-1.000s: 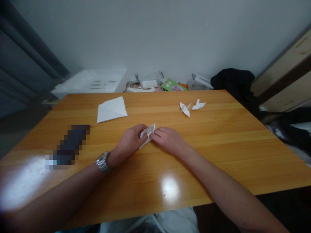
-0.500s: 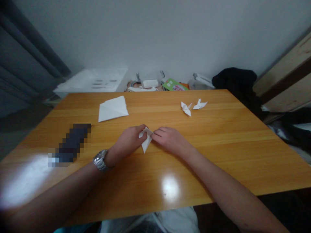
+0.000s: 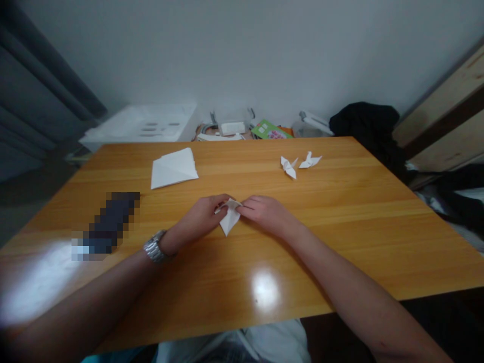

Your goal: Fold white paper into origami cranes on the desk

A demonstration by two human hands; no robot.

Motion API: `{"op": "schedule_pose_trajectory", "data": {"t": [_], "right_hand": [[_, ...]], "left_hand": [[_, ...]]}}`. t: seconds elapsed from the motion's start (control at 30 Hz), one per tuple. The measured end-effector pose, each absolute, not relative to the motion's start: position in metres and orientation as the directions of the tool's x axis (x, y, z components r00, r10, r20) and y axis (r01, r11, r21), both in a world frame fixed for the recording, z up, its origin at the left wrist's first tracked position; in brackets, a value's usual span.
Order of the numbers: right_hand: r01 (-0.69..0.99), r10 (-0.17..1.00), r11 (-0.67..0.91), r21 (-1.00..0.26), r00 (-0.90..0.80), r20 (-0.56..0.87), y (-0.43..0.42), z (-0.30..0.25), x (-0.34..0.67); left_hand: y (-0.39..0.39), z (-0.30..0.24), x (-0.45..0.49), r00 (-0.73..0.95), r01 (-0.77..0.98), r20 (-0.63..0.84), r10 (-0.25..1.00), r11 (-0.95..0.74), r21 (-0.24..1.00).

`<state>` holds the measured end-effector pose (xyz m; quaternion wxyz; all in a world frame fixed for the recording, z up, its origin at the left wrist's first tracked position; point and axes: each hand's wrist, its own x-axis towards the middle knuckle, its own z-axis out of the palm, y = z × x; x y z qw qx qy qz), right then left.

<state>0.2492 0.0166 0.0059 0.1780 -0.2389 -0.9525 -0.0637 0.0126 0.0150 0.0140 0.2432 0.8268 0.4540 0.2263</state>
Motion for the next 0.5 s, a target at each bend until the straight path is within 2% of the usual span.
{"op": "schedule_pose_trajectory", "data": {"t": [0.23,0.5], "right_hand": [[0.476,0.426,0.879,0.031,-0.811,0.401,0.0163,0.01,0.2559],[0.464,0.417,0.886,-0.009,-0.787,0.454,0.0164,0.0114,0.2592]], "left_hand": [[0.017,0.0135,0.0134,0.493,0.53,0.156,0.856,-0.438,0.727],[0.0221,0.0062,0.0186,0.475,0.246,0.094,0.875,-0.235,0.94]]}}
